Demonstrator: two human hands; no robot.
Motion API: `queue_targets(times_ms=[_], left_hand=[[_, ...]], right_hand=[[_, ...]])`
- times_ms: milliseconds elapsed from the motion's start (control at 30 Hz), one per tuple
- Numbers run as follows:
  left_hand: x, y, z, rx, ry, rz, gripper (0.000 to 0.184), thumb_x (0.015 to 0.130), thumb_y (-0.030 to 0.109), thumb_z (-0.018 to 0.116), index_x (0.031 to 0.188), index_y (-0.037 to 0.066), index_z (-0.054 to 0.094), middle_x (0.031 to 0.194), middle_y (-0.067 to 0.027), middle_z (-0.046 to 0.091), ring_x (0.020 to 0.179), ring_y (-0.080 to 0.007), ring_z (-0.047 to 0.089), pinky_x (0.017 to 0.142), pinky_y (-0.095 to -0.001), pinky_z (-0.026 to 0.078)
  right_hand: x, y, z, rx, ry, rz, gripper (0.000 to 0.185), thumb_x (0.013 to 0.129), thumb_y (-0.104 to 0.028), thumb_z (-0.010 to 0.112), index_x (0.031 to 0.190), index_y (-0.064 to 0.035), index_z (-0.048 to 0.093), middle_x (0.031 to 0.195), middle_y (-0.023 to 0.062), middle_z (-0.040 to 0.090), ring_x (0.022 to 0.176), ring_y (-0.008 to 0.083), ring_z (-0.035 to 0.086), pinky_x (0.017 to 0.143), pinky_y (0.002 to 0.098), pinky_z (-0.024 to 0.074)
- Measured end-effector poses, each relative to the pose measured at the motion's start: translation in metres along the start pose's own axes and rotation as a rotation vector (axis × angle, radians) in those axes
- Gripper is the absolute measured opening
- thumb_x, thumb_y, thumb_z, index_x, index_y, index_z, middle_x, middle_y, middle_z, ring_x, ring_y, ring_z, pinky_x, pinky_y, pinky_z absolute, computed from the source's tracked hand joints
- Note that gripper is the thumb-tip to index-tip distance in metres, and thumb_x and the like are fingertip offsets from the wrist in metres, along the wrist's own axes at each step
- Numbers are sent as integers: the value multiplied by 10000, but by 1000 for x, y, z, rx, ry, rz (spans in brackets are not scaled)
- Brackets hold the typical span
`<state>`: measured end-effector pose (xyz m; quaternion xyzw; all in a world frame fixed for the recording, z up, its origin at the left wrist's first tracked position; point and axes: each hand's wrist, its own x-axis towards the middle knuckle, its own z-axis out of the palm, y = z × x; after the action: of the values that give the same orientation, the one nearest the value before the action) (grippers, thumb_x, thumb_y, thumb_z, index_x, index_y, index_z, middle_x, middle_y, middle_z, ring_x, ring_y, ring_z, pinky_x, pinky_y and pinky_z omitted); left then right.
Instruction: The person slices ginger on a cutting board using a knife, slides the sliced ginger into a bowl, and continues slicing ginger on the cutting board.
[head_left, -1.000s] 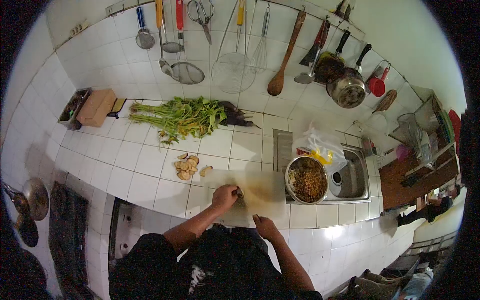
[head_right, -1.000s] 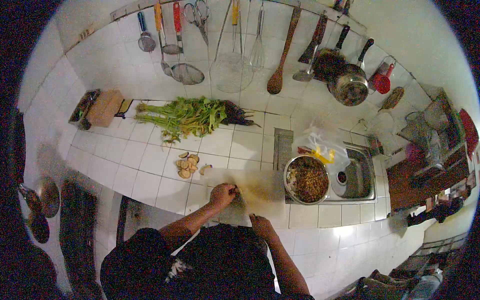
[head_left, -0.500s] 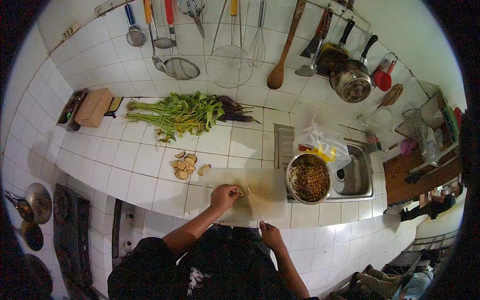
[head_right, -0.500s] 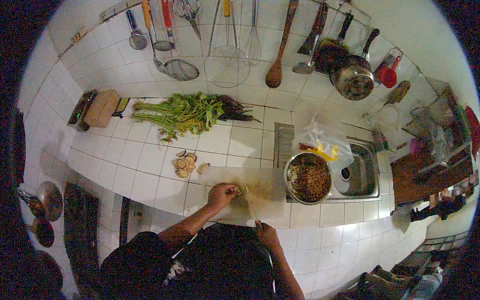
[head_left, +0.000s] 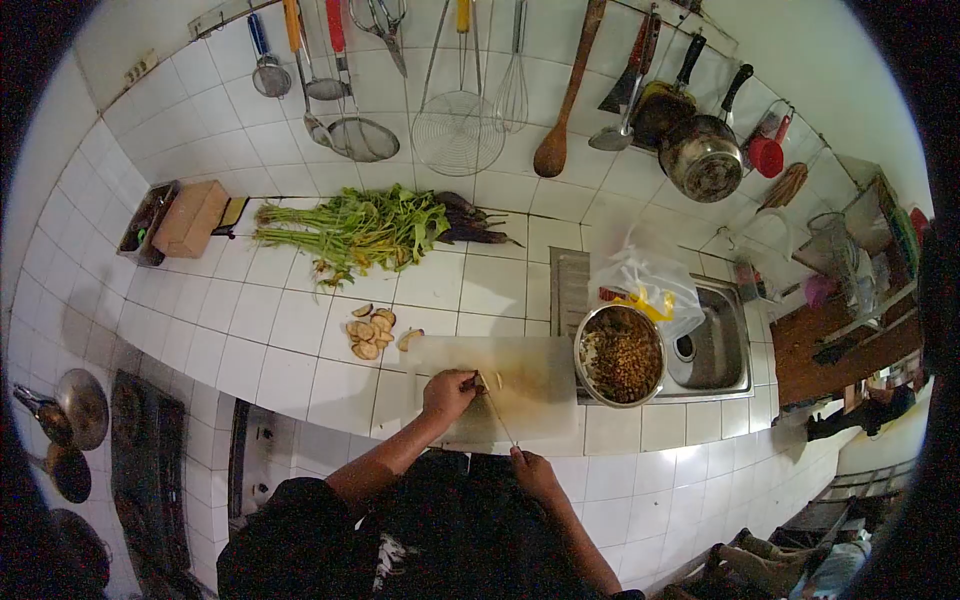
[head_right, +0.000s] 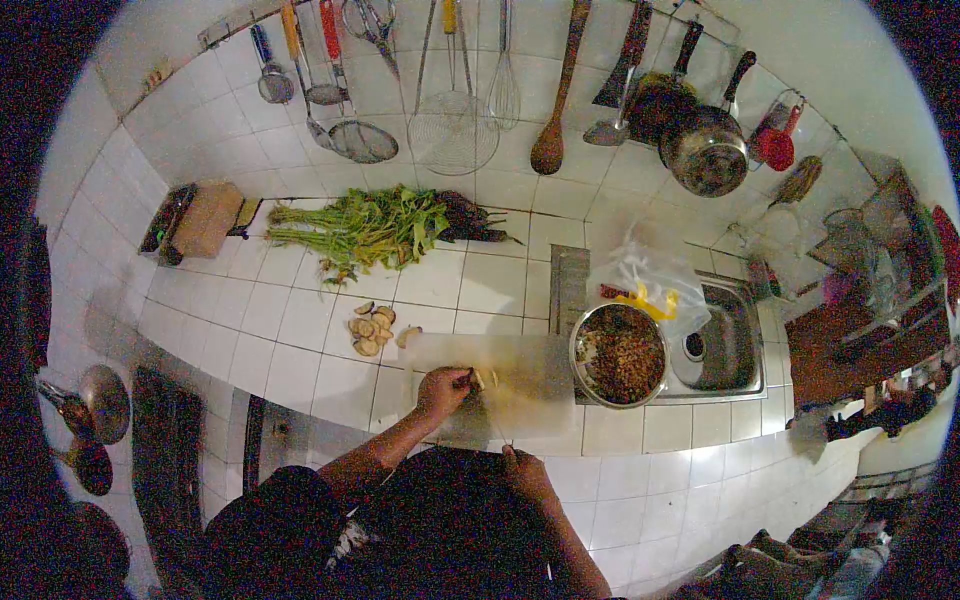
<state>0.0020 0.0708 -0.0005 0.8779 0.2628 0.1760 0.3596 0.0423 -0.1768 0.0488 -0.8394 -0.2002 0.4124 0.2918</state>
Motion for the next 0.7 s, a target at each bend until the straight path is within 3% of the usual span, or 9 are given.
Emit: queue_targets(times_ms=[133,200,400,533,700], left_hand=[[-5,-2,2,41,82,107,254,726,197,719,967,118,720,806,-121,672,774,-314,653,689,-435,519],[-2,-4,2,-6,28,101,235,729,187,712,949,104,715,800,-129,672,769,-320,652,687,-437,518],[0,-2,-1,-54,5,64,200,741,183,715,912,79,706,768,-136,674,720,-314,657,659,-421,518],[-2,5,0,-153,40,35,223,768,238,738,945,104,717,755,-119,675,699,-287,662,647,-393,522],[-3,9,-2,-106,10,-37,239,774,250,739,957,96,718,758,-117,680,708,-291,669,660,-390,527]], right_hand=[[18,-10,8,-42,58,-42,594,1005,-470,385,958,61,648,955,320,639,969,498,603,855,496,469],[34,-17,13,-29,119,-212,577,1009,-439,381,921,67,645,947,323,635,971,502,593,860,518,459],[19,-2,4,-121,89,-35,562,993,-443,395,919,47,660,963,314,638,976,492,594,858,541,463],[-7,-5,-5,-151,234,-8,511,991,-423,428,934,23,670,946,311,641,960,492,600,832,526,479],[-1,-2,-7,-5,200,-94,513,997,-427,433,948,31,660,935,318,634,960,498,598,816,508,478]])
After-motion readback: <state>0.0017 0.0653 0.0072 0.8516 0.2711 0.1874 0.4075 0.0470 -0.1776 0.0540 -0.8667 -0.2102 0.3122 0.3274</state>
